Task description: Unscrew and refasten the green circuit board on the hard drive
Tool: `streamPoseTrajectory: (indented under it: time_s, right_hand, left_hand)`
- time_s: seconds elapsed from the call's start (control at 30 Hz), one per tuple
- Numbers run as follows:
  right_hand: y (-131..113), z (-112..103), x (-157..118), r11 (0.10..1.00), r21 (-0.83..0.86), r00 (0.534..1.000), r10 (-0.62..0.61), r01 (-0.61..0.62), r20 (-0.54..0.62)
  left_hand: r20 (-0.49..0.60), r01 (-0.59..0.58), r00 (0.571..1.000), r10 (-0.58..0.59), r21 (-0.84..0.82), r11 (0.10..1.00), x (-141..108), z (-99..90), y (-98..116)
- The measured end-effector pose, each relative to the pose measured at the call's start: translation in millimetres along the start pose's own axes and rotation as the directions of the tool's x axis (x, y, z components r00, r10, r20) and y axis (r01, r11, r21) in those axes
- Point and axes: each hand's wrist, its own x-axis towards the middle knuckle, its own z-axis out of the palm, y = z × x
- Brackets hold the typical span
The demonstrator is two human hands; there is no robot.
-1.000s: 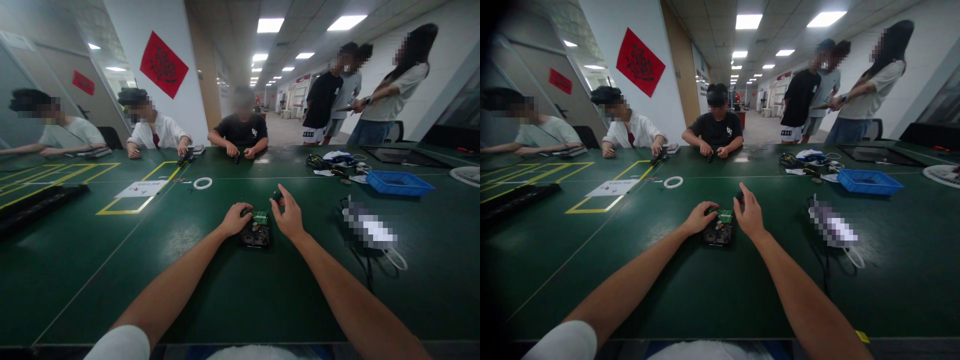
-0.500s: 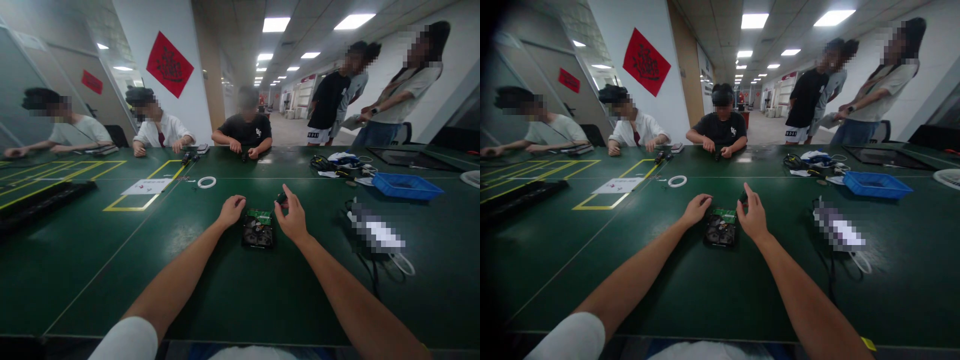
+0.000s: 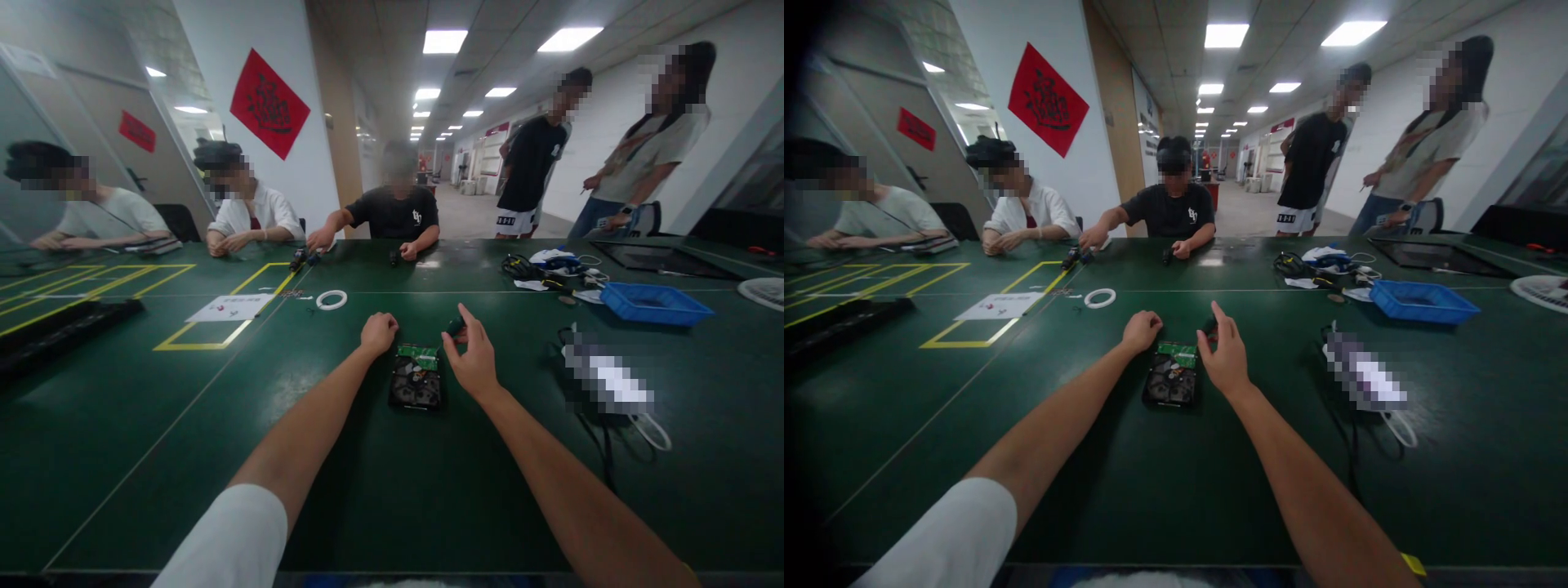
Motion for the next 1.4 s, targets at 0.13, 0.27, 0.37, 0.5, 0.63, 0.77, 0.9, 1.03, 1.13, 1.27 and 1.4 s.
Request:
streamPoseTrajectory:
  time_s: [0.13,0.27,0.37,0.5,0.63,0.77,0.9,1.03,1.13,1.27,1.4]
  right_hand:
    - [-3.6,-1.3,0.7,1.000,0.004,1.000,-0.020,0.020,-0.024]
    - [-5.7,-5.1,3.4,1.000,-0.007,0.996,-0.029,0.028,-0.082]
    - [-2.1,-8.3,6.5,0.999,-0.028,0.992,-0.031,0.028,-0.123]
    - [1.1,-10.7,10.4,0.999,-0.033,0.982,0.015,-0.022,-0.188]
    - [-5.9,-9.9,10.9,0.999,-0.050,0.999,-0.005,0.002,-0.053]
    - [-15.5,-7.2,8.3,0.996,0.034,0.984,-0.087,0.083,0.156]
    - [-21.7,-7.2,7.0,0.994,0.067,0.972,-0.095,0.082,0.217]
    - [-25.4,-8.9,7.1,0.997,0.061,0.973,-0.052,0.039,0.223]
    - [-25.2,-8.4,6.7,0.998,0.052,0.972,-0.052,0.042,0.228]
    - [-22.4,-6.4,5.6,0.997,0.043,0.968,-0.070,0.062,0.242]
    - [-21.7,-4.3,4.2,0.996,0.030,0.957,-0.091,0.086,0.276]
  left_hand:
    - [-0.024,0.022,0.999,-0.022,-0.022,1.000,-11.5,-4.2,-4.9]
    - [-0.062,0.037,0.997,-0.043,-0.095,0.995,-26.6,-16.8,-11.8]
    - [-0.091,0.032,0.995,-0.050,-0.184,0.982,-32.7,-29.8,-11.2]
    - [-0.115,-0.040,0.993,0.004,-0.313,0.949,-32.9,-44.3,6.4]
    - [-0.060,-0.148,0.989,0.135,-0.442,0.885,-37.1,-49.6,39.1]
    - [0.092,-0.130,0.949,0.302,-0.759,0.638,-50.7,-51.5,69.4]
    - [0.165,-0.033,0.926,0.338,-0.860,0.509,-61.0,-55.4,84.2]
    - [0.213,0.032,0.919,0.332,-0.879,0.475,-63.7,-58.6,87.9]
    - [0.244,0.067,0.917,0.315,-0.874,0.481,-63.9,-60.1,88.4]
    - [0.259,0.075,0.917,0.303,-0.858,0.508,-63.5,-61.4,86.9]
    - [0.272,0.066,0.912,0.308,-0.836,0.545,-62.7,-60.3,85.5]
